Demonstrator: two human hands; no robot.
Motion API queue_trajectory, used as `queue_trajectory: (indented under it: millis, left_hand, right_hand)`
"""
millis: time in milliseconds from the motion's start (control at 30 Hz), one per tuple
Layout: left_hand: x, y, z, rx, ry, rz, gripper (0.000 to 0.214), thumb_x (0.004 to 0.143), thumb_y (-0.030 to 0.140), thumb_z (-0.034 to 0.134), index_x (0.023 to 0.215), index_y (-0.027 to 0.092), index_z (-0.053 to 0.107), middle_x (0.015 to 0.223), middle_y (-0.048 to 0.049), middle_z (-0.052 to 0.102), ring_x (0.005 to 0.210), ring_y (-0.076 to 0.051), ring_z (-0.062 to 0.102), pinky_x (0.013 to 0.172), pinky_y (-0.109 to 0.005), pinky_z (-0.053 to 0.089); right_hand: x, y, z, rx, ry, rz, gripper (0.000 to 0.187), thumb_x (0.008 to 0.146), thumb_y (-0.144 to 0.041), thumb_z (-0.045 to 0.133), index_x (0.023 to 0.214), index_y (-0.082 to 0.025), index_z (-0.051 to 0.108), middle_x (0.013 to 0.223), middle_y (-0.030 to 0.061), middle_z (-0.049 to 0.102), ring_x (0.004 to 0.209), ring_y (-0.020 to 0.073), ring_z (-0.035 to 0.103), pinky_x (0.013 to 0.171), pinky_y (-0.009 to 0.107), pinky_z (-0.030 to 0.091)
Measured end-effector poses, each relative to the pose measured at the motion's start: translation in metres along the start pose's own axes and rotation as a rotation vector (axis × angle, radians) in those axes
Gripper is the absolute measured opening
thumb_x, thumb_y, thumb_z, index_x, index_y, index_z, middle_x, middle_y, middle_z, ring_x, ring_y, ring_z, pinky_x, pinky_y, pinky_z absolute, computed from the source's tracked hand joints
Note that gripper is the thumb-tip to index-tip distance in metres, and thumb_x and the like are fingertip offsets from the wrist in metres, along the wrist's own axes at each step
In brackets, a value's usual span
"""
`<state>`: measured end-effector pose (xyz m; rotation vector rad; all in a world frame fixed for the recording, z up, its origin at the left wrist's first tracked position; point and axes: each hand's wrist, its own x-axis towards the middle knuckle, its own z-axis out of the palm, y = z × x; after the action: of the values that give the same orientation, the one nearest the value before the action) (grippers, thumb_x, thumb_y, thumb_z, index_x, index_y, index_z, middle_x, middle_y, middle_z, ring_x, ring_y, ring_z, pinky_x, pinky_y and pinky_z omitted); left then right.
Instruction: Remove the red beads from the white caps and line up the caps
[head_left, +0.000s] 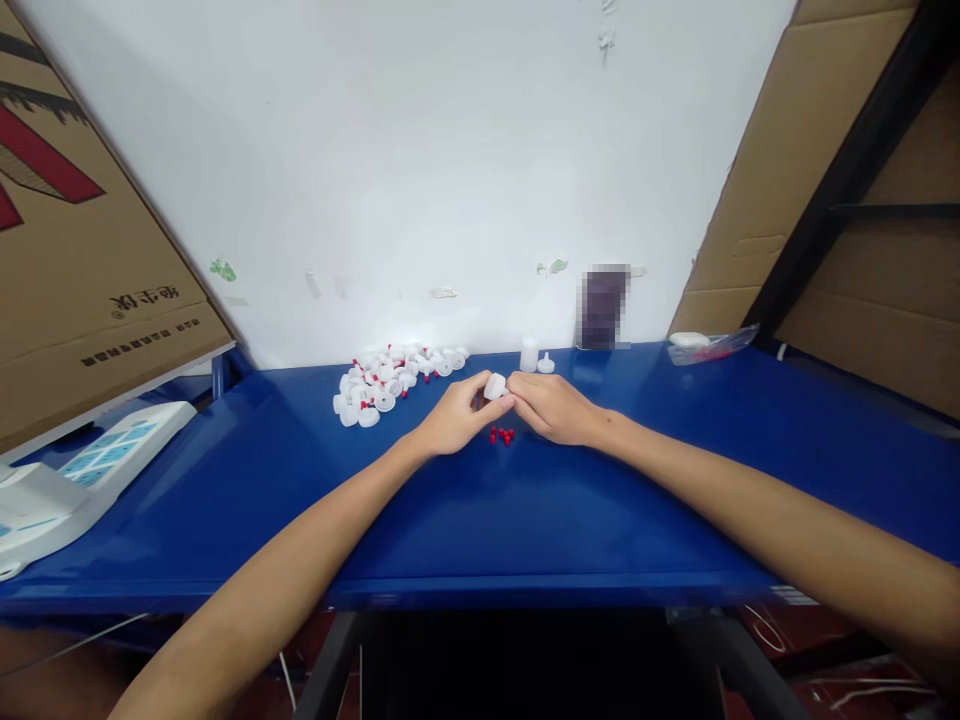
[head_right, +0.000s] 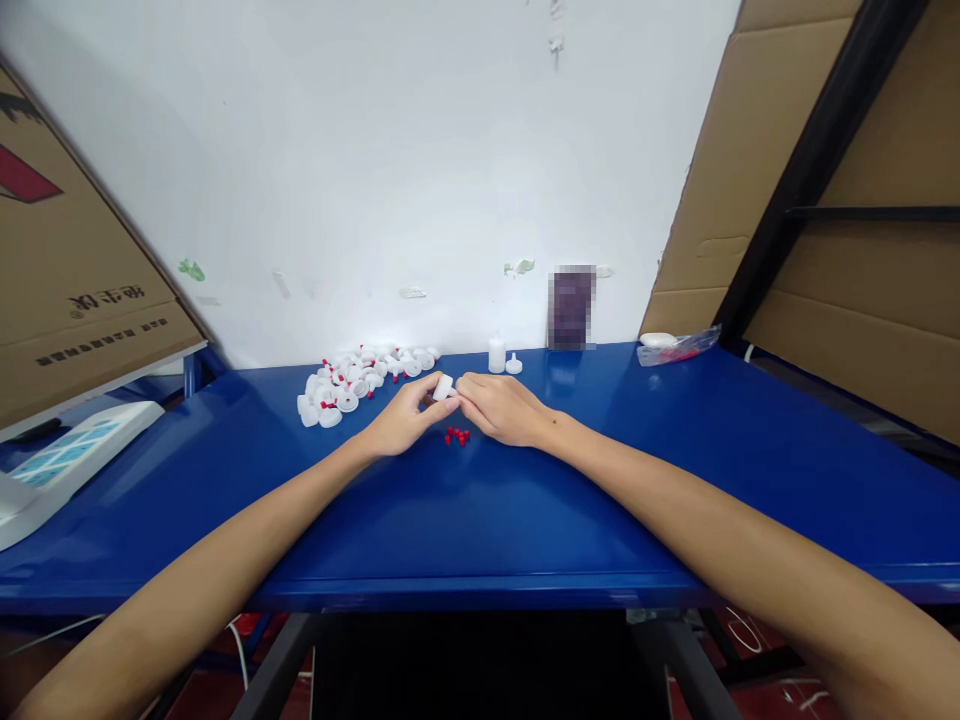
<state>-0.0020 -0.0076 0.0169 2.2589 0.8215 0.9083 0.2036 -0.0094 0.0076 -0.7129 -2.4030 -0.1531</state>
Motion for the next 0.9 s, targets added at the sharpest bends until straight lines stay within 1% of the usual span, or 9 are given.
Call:
queue_trajectory:
  millis: [133, 267, 400, 533, 633, 700, 767, 833, 900]
  left_hand:
    - [0.001, 0.002, 0.002, -0.069, 0.037, -0.015, 0.036, 0.093, 0.05, 0.053, 0.08, 0.018, 0.046, 0.069, 0.0047, 0.041, 0.062, -0.01, 0.037, 0.058, -0.025, 0.031]
    - [0.002, 0.002, 0.0, -0.109, 0.0, -0.027, 0.037, 0.09, 0.046, 0.05, 0.068, 0.018, 0.043, 0.062, 0.0043, 0.043, 0.058, -0.01, 0.041, 0.058, -0.025, 0.034]
    - [0.005, 0.0, -0.001, -0.343, -0.078, -0.03, 0.035, 0.082, 0.042, 0.053, 0.059, 0.019, 0.041, 0.056, 0.0037, 0.043, 0.054, -0.01, 0.045, 0.055, -0.025, 0.036]
    - [0.007, -0.001, 0.0, -0.505, -0.121, -0.072, 0.029, 0.073, 0.036, 0.053, 0.053, 0.019, 0.043, 0.05, 0.0037, 0.039, 0.049, -0.01, 0.038, 0.051, -0.025, 0.031]
    - [0.007, 0.003, -0.006, -0.581, -0.064, -0.081, 0.029, 0.069, 0.033, 0.049, 0.047, 0.021, 0.035, 0.047, 0.0012, 0.038, 0.05, -0.012, 0.038, 0.054, -0.028, 0.033]
    - [0.007, 0.005, -0.015, -0.616, 0.033, -0.059, 0.032, 0.07, 0.034, 0.046, 0.046, 0.022, 0.029, 0.047, -0.0014, 0.039, 0.053, -0.015, 0.043, 0.058, -0.032, 0.037]
    - [0.008, 0.004, -0.025, -0.608, 0.134, -0.043, 0.035, 0.075, 0.036, 0.043, 0.047, 0.023, 0.027, 0.048, -0.0017, 0.038, 0.055, -0.016, 0.045, 0.061, -0.034, 0.039]
    - [0.01, -0.002, -0.034, -0.546, 0.181, -0.029, 0.038, 0.079, 0.039, 0.04, 0.048, 0.022, 0.029, 0.049, -0.0005, 0.035, 0.054, -0.015, 0.043, 0.06, -0.033, 0.038]
    - [0.01, -0.011, -0.039, -0.37, 0.171, -0.02, 0.042, 0.084, 0.044, 0.038, 0.049, 0.022, 0.032, 0.049, 0.0, 0.036, 0.053, -0.015, 0.042, 0.059, -0.032, 0.037]
  right_hand:
    - [0.001, -0.008, -0.001, 0.022, -0.017, -0.003, 0.027, 0.102, -0.027, 0.034, 0.079, -0.021, 0.046, 0.075, 0.0032, 0.055, 0.063, 0.0157, 0.045, 0.062, 0.029, 0.034]
    - [0.005, -0.02, -0.004, 0.169, -0.081, 0.013, 0.028, 0.102, -0.025, 0.033, 0.083, -0.019, 0.052, 0.076, 0.0035, 0.061, 0.064, 0.0154, 0.051, 0.064, 0.029, 0.039]
    - [0.01, -0.032, -0.007, 0.291, -0.093, 0.014, 0.034, 0.104, -0.026, 0.03, 0.087, -0.018, 0.058, 0.083, 0.0053, 0.067, 0.071, 0.0162, 0.059, 0.071, 0.03, 0.044]
    - [0.013, -0.035, -0.007, 0.31, -0.148, 0.01, 0.035, 0.104, -0.026, 0.029, 0.091, -0.017, 0.06, 0.087, 0.0071, 0.068, 0.079, 0.0177, 0.061, 0.076, 0.031, 0.045]
    - [0.01, -0.028, -0.007, 0.279, -0.159, 0.03, 0.036, 0.104, -0.028, 0.028, 0.081, -0.019, 0.054, 0.075, 0.0041, 0.062, 0.068, 0.0159, 0.055, 0.07, 0.03, 0.041]
    - [0.007, -0.019, -0.008, 0.232, -0.161, 0.058, 0.037, 0.104, -0.032, 0.027, 0.072, -0.021, 0.044, 0.066, 0.0008, 0.053, 0.061, 0.0144, 0.046, 0.065, 0.029, 0.036]
    - [0.002, -0.008, -0.009, 0.174, -0.192, 0.089, 0.034, 0.103, -0.031, 0.028, 0.071, -0.022, 0.037, 0.066, -0.0003, 0.048, 0.059, 0.0141, 0.04, 0.064, 0.03, 0.032]
    - [-0.002, 0.003, -0.011, 0.098, -0.243, 0.141, 0.028, 0.1, -0.028, 0.031, 0.073, -0.022, 0.036, 0.069, 0.0004, 0.049, 0.062, 0.0148, 0.039, 0.064, 0.03, 0.03]
    - [-0.004, 0.011, -0.013, 0.035, -0.317, 0.193, 0.02, 0.096, -0.024, 0.036, 0.076, -0.022, 0.037, 0.072, 0.001, 0.051, 0.063, 0.0155, 0.04, 0.064, 0.03, 0.029]
